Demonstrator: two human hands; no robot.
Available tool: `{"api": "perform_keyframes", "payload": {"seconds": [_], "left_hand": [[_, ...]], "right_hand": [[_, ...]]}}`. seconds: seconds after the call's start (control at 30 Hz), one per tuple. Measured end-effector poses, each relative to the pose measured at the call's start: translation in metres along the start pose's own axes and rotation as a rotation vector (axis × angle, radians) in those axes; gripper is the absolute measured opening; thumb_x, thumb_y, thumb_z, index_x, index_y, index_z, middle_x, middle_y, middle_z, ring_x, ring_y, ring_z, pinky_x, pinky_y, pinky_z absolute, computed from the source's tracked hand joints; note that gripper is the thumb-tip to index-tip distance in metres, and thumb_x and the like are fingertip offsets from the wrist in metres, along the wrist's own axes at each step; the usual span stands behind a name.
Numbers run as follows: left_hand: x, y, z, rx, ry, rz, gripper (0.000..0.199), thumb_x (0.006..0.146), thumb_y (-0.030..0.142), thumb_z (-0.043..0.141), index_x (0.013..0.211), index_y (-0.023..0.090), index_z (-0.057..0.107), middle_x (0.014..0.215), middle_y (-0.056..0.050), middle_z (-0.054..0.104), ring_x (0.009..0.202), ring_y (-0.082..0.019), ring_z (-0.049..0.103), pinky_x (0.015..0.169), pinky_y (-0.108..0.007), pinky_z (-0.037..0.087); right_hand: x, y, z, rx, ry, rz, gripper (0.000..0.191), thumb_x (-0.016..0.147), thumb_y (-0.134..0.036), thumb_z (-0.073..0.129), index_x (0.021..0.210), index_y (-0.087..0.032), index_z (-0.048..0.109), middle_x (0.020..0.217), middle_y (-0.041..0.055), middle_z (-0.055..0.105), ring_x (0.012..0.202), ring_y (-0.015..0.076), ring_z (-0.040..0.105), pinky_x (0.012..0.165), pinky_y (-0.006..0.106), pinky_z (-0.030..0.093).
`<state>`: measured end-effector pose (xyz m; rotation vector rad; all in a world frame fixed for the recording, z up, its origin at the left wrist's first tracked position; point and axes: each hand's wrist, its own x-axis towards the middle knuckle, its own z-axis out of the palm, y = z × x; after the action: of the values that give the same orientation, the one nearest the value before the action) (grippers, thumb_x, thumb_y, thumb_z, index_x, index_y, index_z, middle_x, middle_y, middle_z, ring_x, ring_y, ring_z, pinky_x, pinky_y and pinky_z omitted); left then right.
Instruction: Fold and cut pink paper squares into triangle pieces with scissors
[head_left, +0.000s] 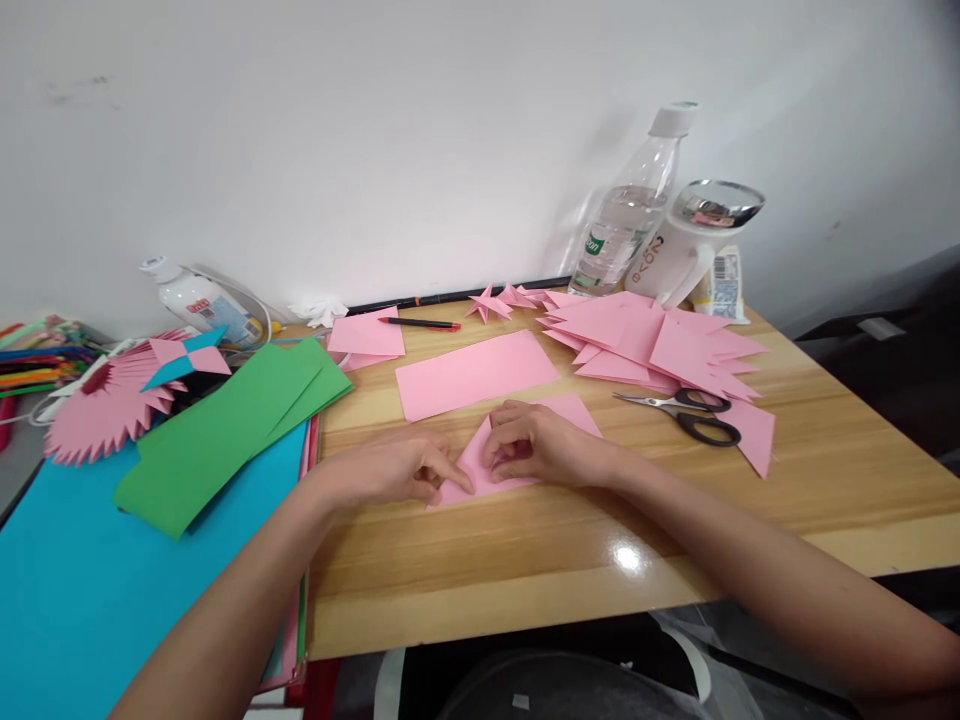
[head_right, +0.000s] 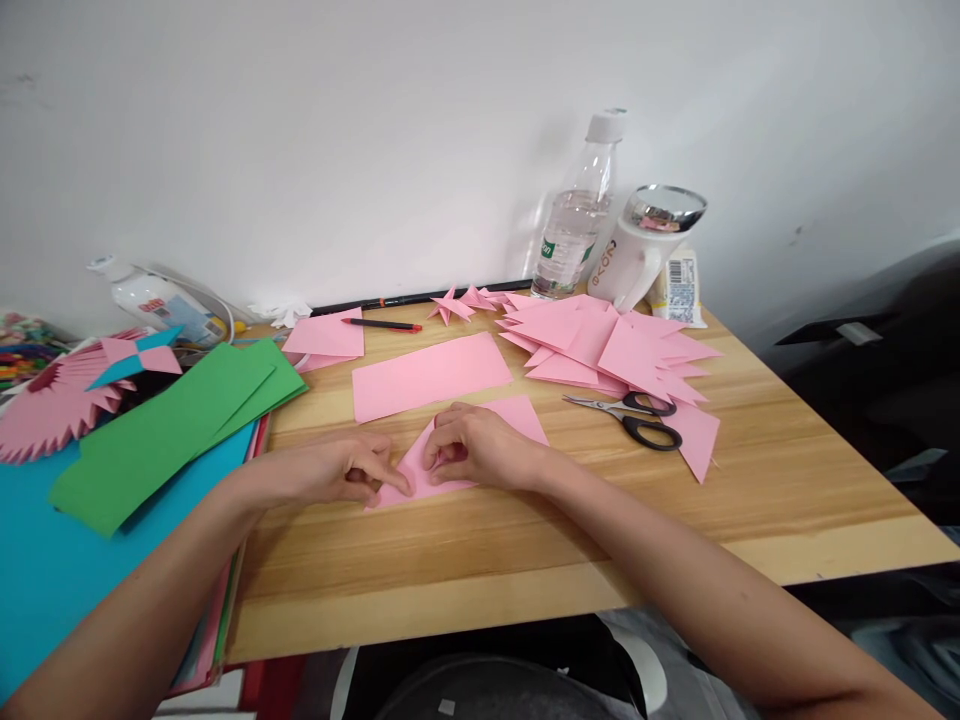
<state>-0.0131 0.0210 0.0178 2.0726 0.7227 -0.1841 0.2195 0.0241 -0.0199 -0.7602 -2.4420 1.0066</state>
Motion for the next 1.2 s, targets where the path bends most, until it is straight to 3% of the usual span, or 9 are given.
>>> {"api": "perform_keyframes", "payload": {"seconds": [0.6,0.93,1.2], "left_hand": [[0.0003,0.0002,-0.0005,-0.034,-0.001,-0.023,0.036,0.079,0.011,0.056,0.107,0.030,0.070,0.072,0.002,0.043,0.064,-0.011,0.043,0.057,-0.020,0.031],[0.0000,0.0009,-0.0008,0.009,-0.004,-0.040,0.037,0.080,0.010,0.056,0.108,0.029,0.070,0.071,0.001,0.049,0.065,-0.011,0.044,0.056,-0.020,0.031],[-0.0002,0.0029,-0.0005,0.016,-0.009,-0.022,0.031,0.081,0.013,0.054,0.105,0.026,0.070,0.072,0.001,0.050,0.064,-0.010,0.046,0.055,-0.018,0.032]], "right_hand": [[0.0004,0.0001,0.0007,0.001,0.014,-0.017,0.009,0.078,-0.020,0.070,0.071,-0.016,0.067,0.064,-0.0017,0.050,0.065,0.0116,0.047,0.060,0.022,0.035],[-0.0004,0.0001,0.0003,0.002,0.012,-0.012,0.006,0.078,-0.018,0.070,0.073,-0.015,0.068,0.065,-0.0010,0.051,0.065,0.0119,0.048,0.060,0.022,0.036],[-0.0050,-0.0076,-0.0011,-0.143,-0.018,-0.020,0.009,0.082,-0.015,0.062,0.076,-0.016,0.068,0.073,0.0024,0.056,0.071,0.0133,0.050,0.063,0.022,0.036]]}}
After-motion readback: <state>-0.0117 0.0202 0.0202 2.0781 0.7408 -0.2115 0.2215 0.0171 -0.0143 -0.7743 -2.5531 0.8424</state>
